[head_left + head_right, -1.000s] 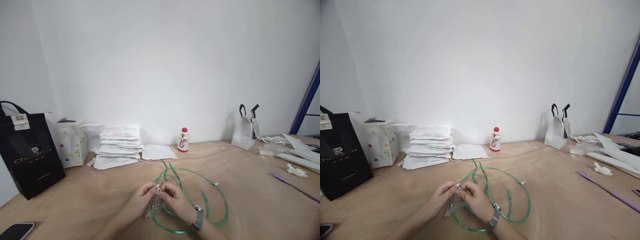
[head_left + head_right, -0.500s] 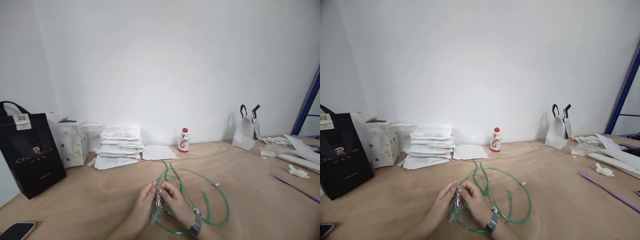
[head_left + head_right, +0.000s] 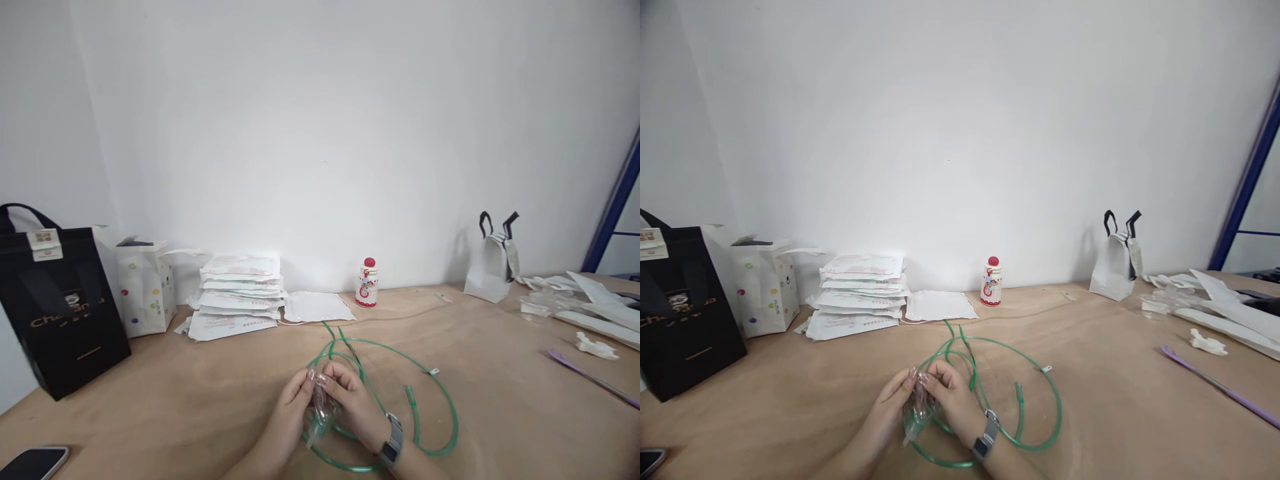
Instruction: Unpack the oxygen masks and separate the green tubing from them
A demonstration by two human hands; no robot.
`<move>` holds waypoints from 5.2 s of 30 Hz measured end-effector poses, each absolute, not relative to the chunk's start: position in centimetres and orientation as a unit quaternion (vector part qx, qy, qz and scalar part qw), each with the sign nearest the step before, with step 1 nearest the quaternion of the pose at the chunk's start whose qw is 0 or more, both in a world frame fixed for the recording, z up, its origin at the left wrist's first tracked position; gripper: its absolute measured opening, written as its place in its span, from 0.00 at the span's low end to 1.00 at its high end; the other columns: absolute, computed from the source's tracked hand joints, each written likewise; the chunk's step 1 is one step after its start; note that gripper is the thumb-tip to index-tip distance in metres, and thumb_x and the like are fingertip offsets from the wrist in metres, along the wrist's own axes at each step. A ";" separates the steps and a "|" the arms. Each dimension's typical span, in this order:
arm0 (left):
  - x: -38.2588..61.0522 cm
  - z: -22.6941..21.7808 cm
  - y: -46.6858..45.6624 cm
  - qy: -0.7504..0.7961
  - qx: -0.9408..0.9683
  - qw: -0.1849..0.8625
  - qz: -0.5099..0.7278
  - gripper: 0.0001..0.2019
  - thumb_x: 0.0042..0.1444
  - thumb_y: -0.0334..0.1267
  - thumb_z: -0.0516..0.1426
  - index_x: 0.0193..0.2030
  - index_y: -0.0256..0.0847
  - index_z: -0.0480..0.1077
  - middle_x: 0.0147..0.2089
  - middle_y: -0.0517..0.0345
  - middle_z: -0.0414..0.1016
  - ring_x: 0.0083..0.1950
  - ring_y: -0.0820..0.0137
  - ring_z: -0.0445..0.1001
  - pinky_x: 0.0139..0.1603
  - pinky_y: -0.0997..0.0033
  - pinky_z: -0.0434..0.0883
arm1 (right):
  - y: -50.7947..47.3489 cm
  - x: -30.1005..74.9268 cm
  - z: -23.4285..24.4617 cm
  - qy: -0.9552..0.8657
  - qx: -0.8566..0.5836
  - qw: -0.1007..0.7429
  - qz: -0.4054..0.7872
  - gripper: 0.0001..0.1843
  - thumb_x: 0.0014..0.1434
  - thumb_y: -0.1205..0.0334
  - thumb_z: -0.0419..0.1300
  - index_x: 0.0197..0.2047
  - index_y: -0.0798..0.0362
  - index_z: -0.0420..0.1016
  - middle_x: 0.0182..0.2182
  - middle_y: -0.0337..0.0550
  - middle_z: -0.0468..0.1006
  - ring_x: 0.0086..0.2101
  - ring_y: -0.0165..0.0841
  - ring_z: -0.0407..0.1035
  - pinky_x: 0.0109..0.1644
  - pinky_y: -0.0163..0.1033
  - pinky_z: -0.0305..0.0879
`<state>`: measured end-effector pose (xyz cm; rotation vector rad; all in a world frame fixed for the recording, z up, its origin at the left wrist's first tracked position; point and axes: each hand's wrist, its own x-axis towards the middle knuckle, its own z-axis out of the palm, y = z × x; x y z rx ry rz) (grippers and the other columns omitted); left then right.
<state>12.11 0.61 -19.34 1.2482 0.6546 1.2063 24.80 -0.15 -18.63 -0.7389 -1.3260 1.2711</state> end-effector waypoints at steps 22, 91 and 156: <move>9.7 -17.8 1.3 0.292 0.729 0.485 0.384 0.17 0.57 0.52 0.48 0.27 0.40 0.62 0.26 0.64 0.59 0.31 0.72 0.60 0.32 0.74 0.59 | 0.6 26.5 -18.0 -0.573 -0.303 0.426 0.631 0.15 0.41 0.57 0.70 0.27 0.57 0.70 0.24 0.36 0.73 0.27 0.26 0.66 0.34 0.34 0.58; 10.7 -17.3 2.0 0.279 0.551 0.600 0.509 0.22 0.41 0.57 0.61 0.22 0.38 0.64 0.23 0.64 0.62 0.29 0.73 0.59 0.32 0.73 0.59 | 0.6 25.8 -17.9 -0.502 -0.325 0.570 0.563 0.17 0.47 0.48 0.64 0.27 0.56 0.74 0.25 0.38 0.69 0.30 0.29 0.61 0.37 0.36 0.58; 10.4 -17.0 1.3 0.216 0.392 0.788 0.422 0.18 0.48 0.53 0.60 0.33 0.37 0.74 0.34 0.51 0.78 0.42 0.63 0.73 0.46 0.68 0.65 | 0.1 25.2 -17.6 -0.445 -0.317 0.592 0.592 0.17 0.47 0.47 0.64 0.24 0.54 0.71 0.23 0.36 0.68 0.25 0.28 0.60 0.32 0.34 0.56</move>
